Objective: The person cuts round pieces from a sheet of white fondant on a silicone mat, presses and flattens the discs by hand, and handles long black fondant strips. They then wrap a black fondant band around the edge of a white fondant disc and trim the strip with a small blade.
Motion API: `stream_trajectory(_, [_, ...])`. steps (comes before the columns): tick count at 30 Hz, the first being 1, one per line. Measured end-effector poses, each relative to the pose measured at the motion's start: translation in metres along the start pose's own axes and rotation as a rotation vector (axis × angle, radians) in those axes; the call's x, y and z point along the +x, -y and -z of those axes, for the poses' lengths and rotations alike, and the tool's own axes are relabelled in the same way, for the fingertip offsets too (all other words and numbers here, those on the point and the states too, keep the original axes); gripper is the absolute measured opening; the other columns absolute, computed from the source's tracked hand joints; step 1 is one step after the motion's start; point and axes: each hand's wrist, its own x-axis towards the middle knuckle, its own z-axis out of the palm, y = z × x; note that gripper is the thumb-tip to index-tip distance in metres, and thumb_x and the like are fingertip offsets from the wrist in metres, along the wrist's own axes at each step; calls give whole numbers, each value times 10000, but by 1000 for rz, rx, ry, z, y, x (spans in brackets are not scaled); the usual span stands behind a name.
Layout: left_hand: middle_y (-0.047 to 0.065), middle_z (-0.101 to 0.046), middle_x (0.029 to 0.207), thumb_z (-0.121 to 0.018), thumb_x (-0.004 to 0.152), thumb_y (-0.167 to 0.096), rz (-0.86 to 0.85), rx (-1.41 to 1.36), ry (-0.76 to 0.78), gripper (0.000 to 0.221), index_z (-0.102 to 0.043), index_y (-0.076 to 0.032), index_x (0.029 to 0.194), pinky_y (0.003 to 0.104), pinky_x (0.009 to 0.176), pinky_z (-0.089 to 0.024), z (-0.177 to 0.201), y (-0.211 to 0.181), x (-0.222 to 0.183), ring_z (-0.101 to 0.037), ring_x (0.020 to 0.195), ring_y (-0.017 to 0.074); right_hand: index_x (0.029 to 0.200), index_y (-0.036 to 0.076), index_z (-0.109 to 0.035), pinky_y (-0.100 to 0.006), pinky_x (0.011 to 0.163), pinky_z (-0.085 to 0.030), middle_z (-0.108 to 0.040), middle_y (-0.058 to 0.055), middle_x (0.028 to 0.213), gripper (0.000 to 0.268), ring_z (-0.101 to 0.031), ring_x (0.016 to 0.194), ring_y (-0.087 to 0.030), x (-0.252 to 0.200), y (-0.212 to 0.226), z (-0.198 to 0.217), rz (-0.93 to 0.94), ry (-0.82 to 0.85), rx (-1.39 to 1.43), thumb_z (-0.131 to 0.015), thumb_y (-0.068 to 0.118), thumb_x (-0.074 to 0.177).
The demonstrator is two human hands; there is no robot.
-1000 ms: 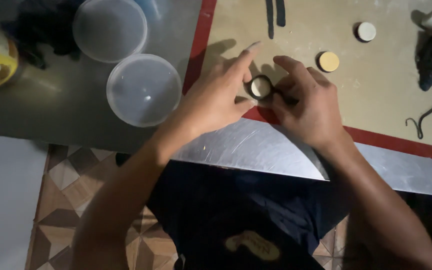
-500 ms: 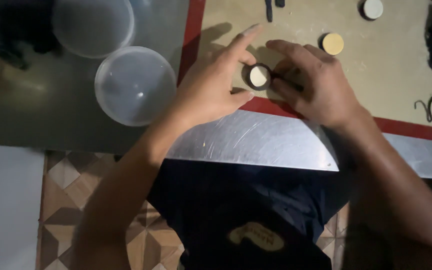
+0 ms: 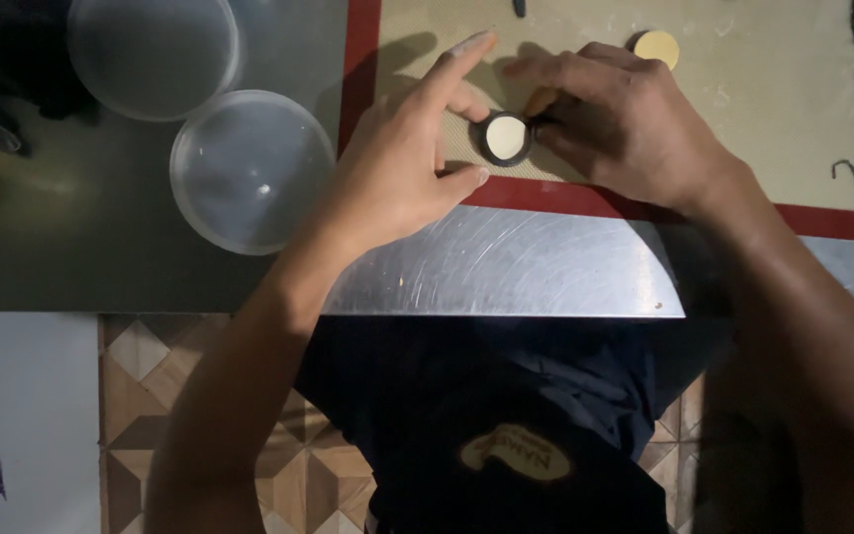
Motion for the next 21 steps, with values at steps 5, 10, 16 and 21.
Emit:
stream_trajectory(5, [21, -678, 1299, -812, 855, -53, -50, 37, 12, 725, -472, -125, 1491, 288, 717, -614, 1, -3, 1, -689, 792, 157, 1379, 40, -624, -413, 929, -577, -709, -130, 1109, 511, -696, 1051, -320, -14, 4, 4, -98, -22, -26, -806, 52, 902])
stream_trajectory(10, [72, -588, 1385, -816, 869, -86, -266, 190, -8, 361, -686, -87, 1206, 318, 822, -622, -3, -4, 5, -732, 1030, 229, 1122, 39, -704, -433, 852, -565, -697, -143, 1015, 275, -683, 945, -350, -27, 5, 2, -163, -70, -212, -832, 135, 898])
stream_trajectory(16, [50, -584, 1396, -798, 910, -122, -260, 323, 24, 150, -714, -64, 1019, 358, 787, -599, -9, -11, 7, -740, 917, 209, 1005, 61, -712, -427, 795, -554, -685, -107, 966, 140, -664, 891, -314, -31, 8, 0, -96, -121, -375, -830, 127, 969])
stream_trajectory(21, [36, -598, 1324, -762, 963, -77, -250, 119, 73, 89, -693, -48, 1012, 286, 771, -611, -3, -24, 7, -725, 929, 162, 1083, 19, -746, -452, 831, -534, -674, -205, 1145, 370, -621, 988, -370, -14, 38, 13, 0, -149, -100, -831, 113, 736])
